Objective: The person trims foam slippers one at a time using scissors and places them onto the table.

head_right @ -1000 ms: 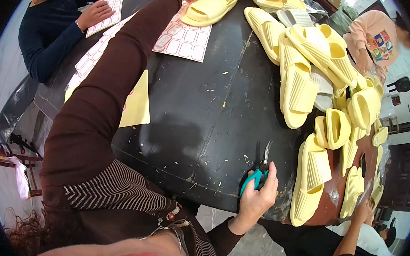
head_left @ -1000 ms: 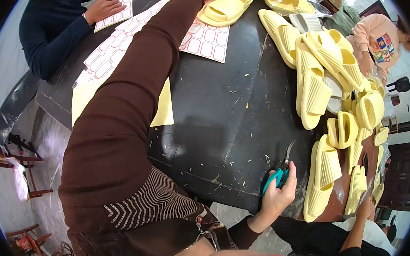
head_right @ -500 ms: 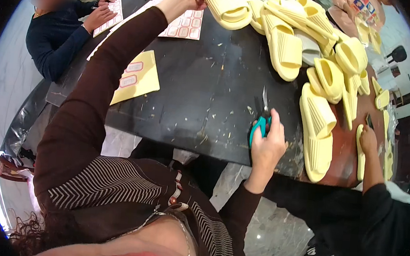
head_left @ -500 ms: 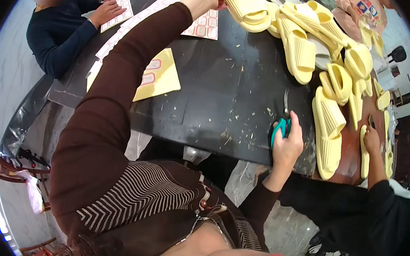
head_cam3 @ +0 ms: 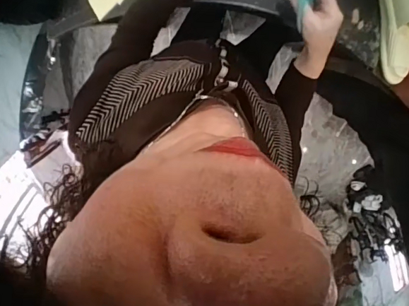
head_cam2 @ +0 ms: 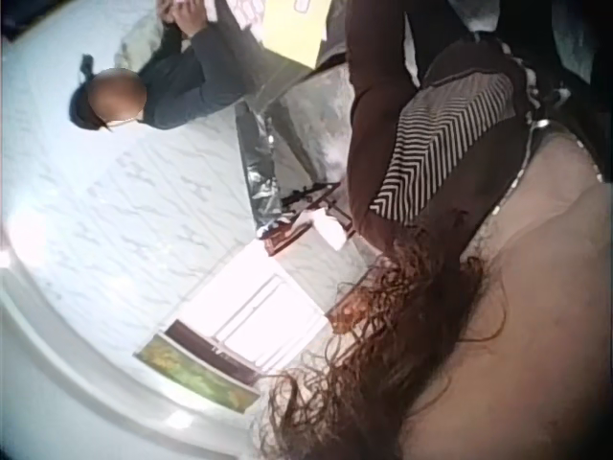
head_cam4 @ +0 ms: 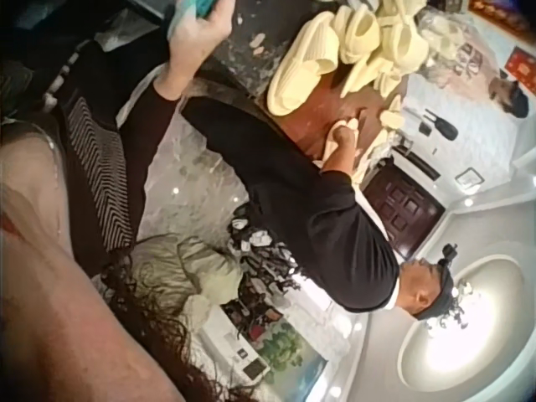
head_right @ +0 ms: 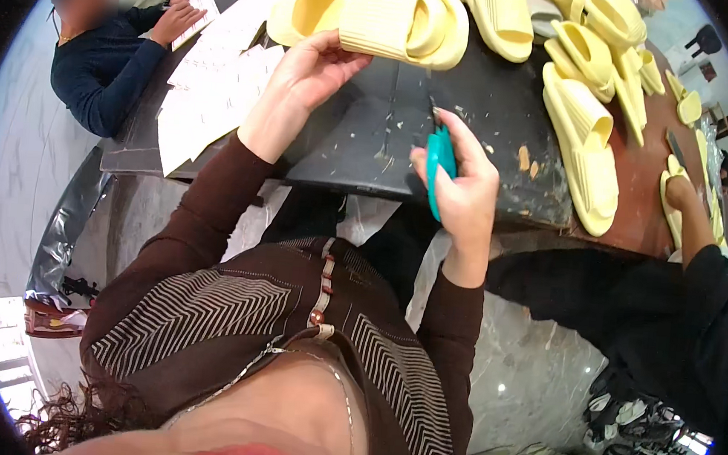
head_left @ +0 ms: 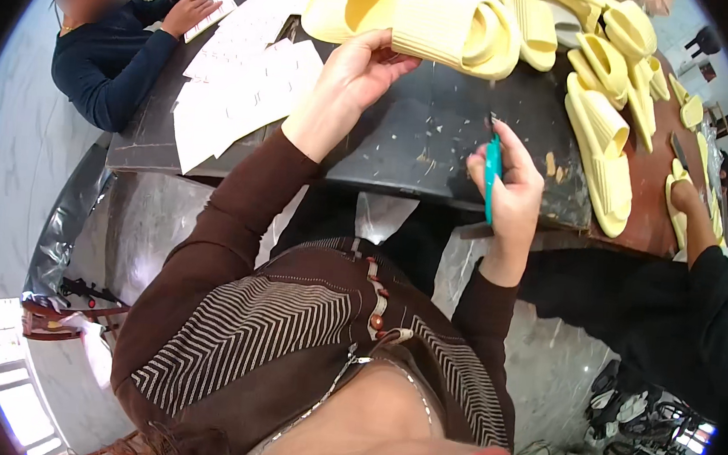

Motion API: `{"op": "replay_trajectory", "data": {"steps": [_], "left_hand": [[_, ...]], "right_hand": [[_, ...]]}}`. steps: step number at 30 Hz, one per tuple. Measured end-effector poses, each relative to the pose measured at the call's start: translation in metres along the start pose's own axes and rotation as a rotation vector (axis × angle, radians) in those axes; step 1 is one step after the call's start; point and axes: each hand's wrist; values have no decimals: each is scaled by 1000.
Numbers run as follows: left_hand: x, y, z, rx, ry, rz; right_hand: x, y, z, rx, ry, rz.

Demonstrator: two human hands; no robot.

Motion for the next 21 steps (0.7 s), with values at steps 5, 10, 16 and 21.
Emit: {"op": "replay_trajectory", "data": {"steps": [5, 10, 16, 21], "left_hand": [[-14, 4, 22, -71, 19, 31], [-19, 2, 34, -45, 71, -20], [-21, 0, 46, -42, 97, -64], [-18, -1, 51, -42, 113, -61]], "right_hand": [[-10, -9, -25, 23, 16, -46], [-11, -15, -38, 12, 20, -66], [-12, -15, -47, -83, -6, -69], [-7, -14, -47, -121, -14, -49]]}}
Point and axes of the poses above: each hand's wrist, its own x-axis towards the middle knuckle, its own z-axis out of the back of the hand, y = z × x, and after that the axes turned 8 degrees about -y, right-handed
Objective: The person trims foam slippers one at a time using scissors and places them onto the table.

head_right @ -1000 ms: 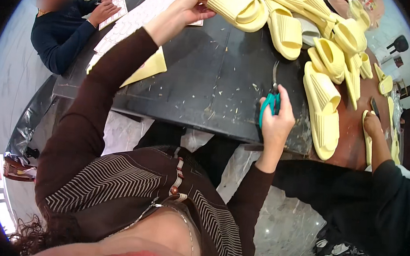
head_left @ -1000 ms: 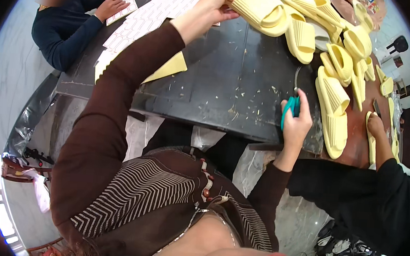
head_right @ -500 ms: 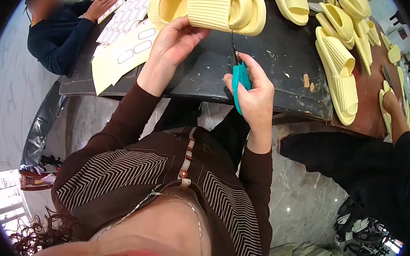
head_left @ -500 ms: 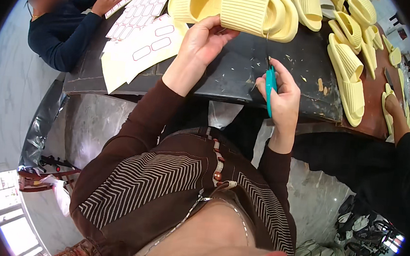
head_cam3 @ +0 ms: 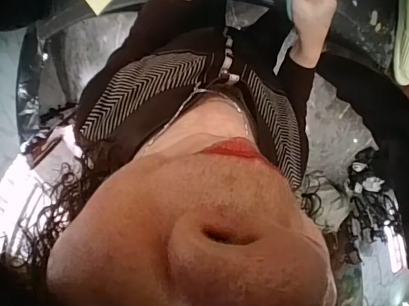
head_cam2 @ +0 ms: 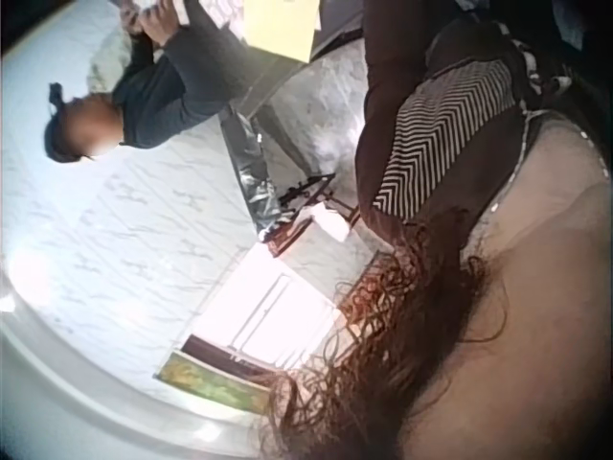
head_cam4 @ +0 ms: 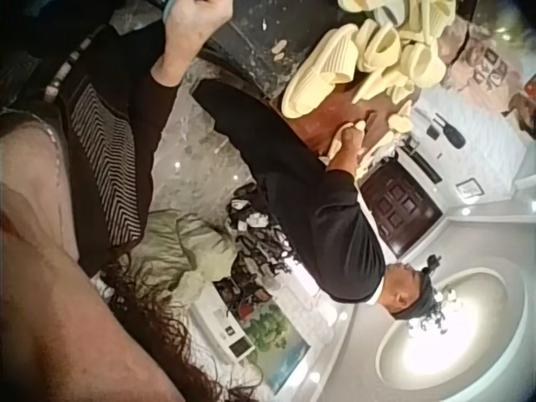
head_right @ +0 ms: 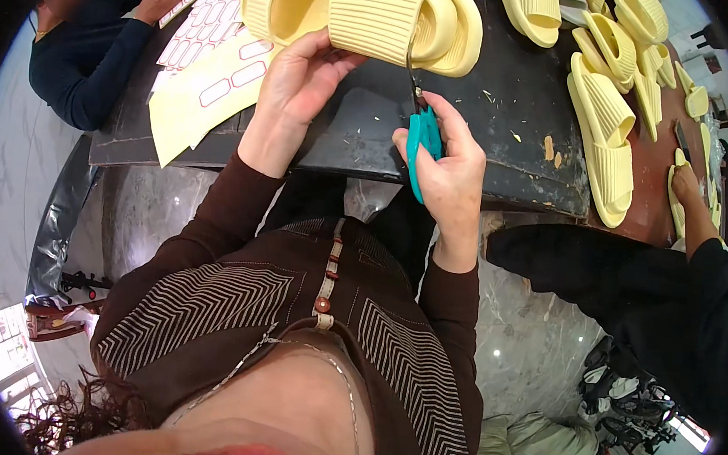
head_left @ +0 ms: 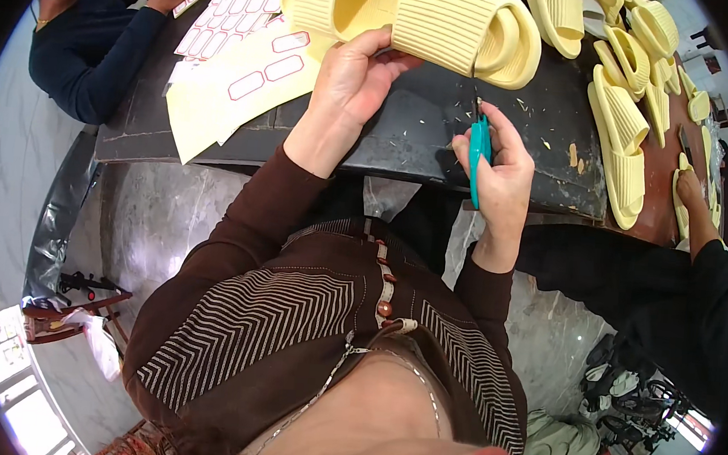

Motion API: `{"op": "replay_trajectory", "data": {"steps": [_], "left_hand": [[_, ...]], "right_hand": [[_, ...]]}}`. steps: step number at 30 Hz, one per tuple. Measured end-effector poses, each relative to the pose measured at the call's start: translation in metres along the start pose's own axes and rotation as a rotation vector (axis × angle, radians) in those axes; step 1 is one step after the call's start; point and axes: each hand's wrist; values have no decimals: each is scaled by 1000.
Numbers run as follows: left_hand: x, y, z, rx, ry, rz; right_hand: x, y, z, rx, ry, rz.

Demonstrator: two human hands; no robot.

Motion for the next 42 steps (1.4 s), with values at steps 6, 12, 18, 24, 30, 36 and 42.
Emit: {"op": "replay_trajectory", "data": {"steps": [6, 12, 18, 24, 30, 36, 42], "left_hand": [[-5, 0, -3, 31, 10, -12], [-5, 2, -2, 42, 13, -10], [-10, 4, -4, 37, 16, -12], [-8, 5, -2, 27, 22, -12], [-6, 5, -2, 20, 21, -3], [-8, 5, -2, 17, 34, -3], [-7, 6, -2, 2, 24, 3]], "right_hand": [[1, 2, 2, -14, 9, -8], [1, -1, 1, 21, -1, 2], [-1, -2, -2, 70, -17, -15], [-2, -3, -2, 22, -38, 3], [-2, 0, -1, -11, -57, 21], [-2, -3, -1, -35, -70, 50], [-3, -8, -4, -15, -92, 64]]}}
Point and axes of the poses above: each hand's wrist, its own x-axis towards the middle knuckle, its own z-axis out of the back of the hand, y = z × x, and after that the axes turned 8 degrees about -y, right-handed
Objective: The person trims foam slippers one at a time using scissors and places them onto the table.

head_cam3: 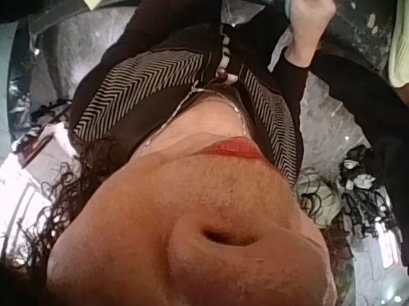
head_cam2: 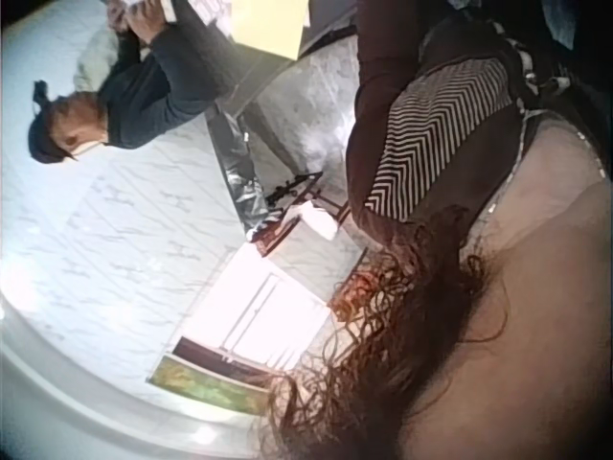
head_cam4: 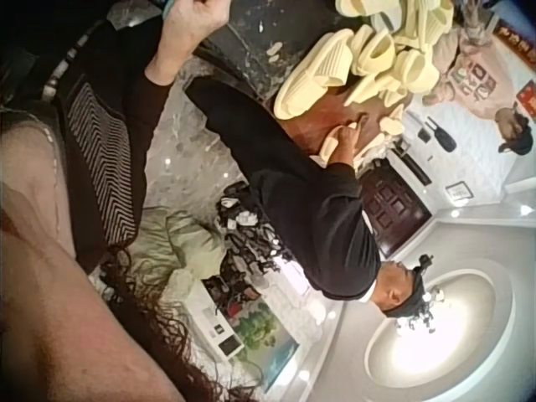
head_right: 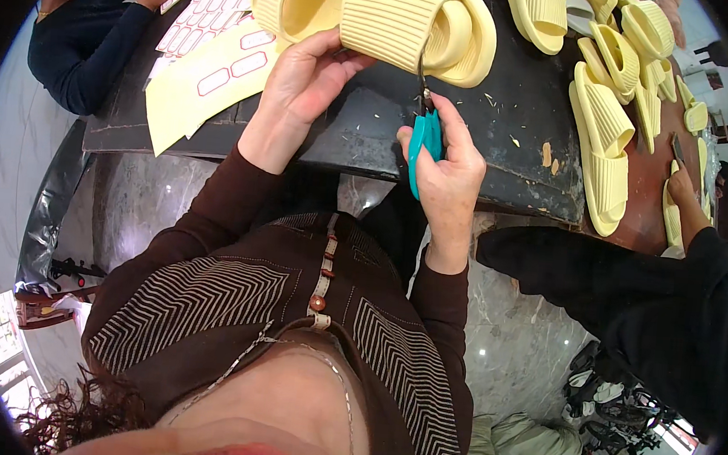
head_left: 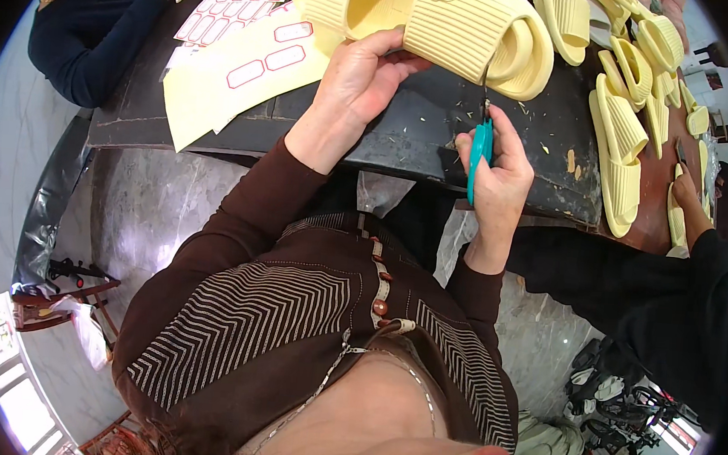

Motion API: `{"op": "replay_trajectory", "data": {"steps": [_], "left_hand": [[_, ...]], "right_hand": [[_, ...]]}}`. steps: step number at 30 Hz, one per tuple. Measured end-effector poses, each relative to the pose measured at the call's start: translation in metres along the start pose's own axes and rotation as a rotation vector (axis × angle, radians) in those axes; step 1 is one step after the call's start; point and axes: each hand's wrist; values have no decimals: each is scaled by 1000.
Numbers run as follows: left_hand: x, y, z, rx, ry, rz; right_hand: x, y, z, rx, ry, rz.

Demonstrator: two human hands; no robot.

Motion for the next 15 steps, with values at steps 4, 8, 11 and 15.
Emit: {"op": "replay_trajectory", "data": {"steps": [4, 8, 11, 15], "left_hand": [[1, 0, 3, 22, 6, -1], [1, 0, 3, 27, 16, -2], [0, 0, 0, 32, 16, -10], [-2, 0, 0, 51, 12, -24]], "right_hand": [[0, 4, 1, 18, 26, -39], [1, 7, 1, 23, 44, -60], [1, 8, 2, 28, 37, -70], [0, 10, 0, 39, 19, -73]]}}
Point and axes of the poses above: each hand's wrist, its own x-axis towards the middle knuckle, its own z-axis out of the back of the hand, y = z × x, and after that the axes turned 8 degrees about -y, right-handed
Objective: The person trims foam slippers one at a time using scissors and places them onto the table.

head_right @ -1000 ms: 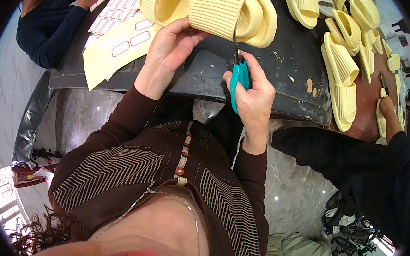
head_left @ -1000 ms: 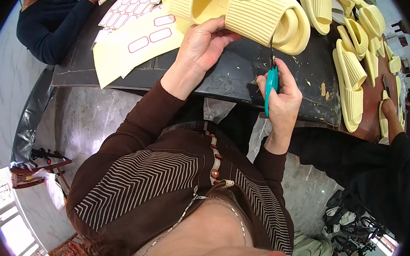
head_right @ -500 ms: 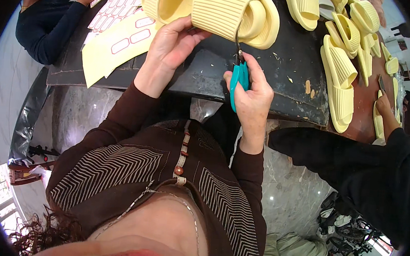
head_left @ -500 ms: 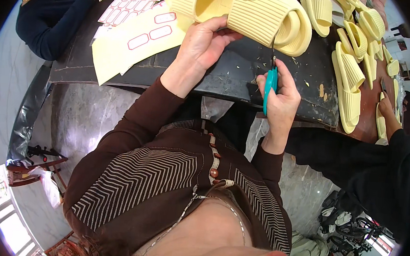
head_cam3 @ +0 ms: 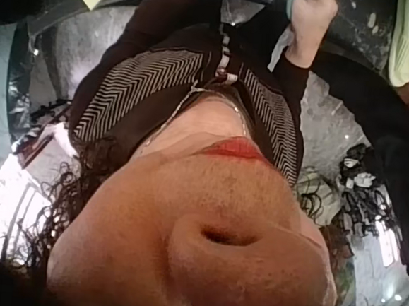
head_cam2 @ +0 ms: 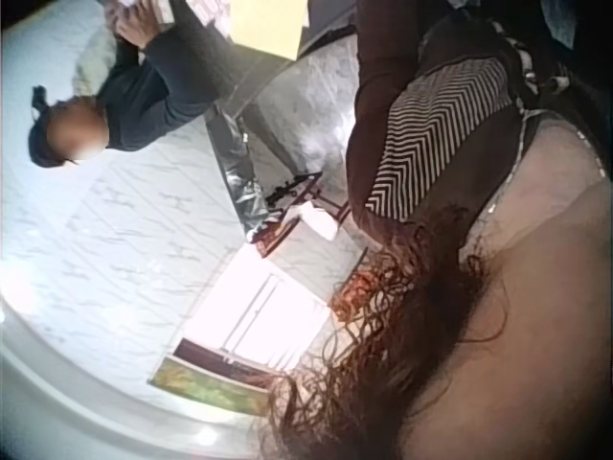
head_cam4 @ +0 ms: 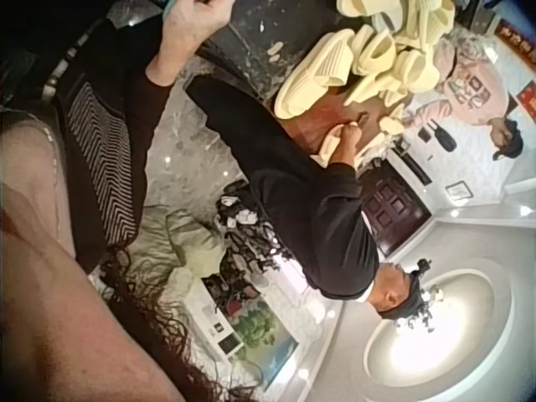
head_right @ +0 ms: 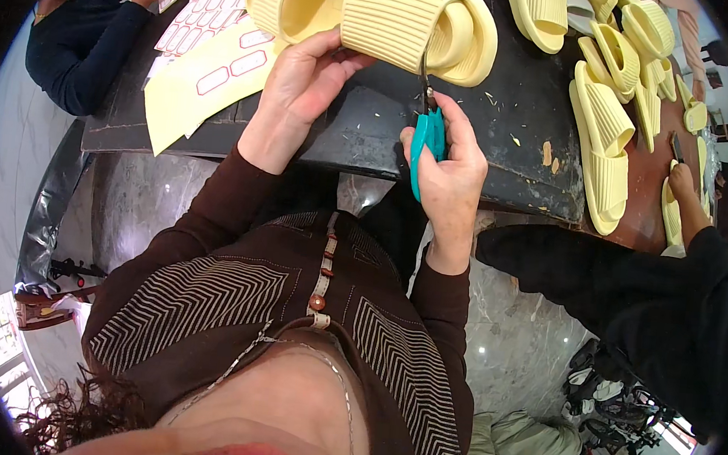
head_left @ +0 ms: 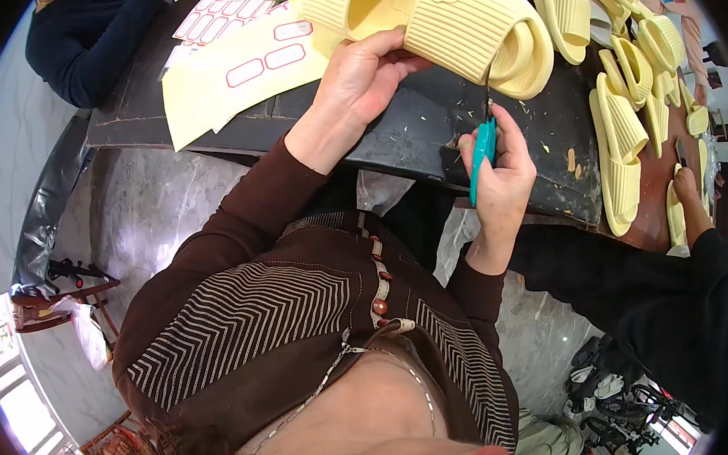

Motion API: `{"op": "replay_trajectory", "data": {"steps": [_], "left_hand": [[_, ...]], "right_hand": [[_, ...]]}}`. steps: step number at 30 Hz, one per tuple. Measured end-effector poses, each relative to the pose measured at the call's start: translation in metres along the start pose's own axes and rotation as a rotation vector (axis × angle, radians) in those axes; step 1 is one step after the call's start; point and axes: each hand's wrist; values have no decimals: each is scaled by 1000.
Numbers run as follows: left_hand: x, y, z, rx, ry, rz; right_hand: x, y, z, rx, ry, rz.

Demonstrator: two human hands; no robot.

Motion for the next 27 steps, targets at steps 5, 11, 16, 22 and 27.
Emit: {"op": "replay_trajectory", "data": {"steps": [5, 11, 16, 22, 27], "left_hand": [[-1, 1, 2, -8, 6, 6], [-2, 2, 0, -7, 6, 7], [-1, 2, 1, -16, 10, 13], [2, 3, 2, -11, -4, 15], [0, 0, 0, 1, -31, -48]], "right_hand": [[0, 1, -1, 31, -6, 6], [-1, 2, -1, 46, -22, -20], [-1, 2, -1, 2, -22, -12], [-1, -1, 1, 86, 3, -40], [-3, -8, 5, 72, -3, -5]]}}
Point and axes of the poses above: each hand's wrist, its own x-axis towards the middle knuckle, its own z-axis out of the back of the hand, y = z × x, and after that the axes turned 8 degrees about -y, right-handed
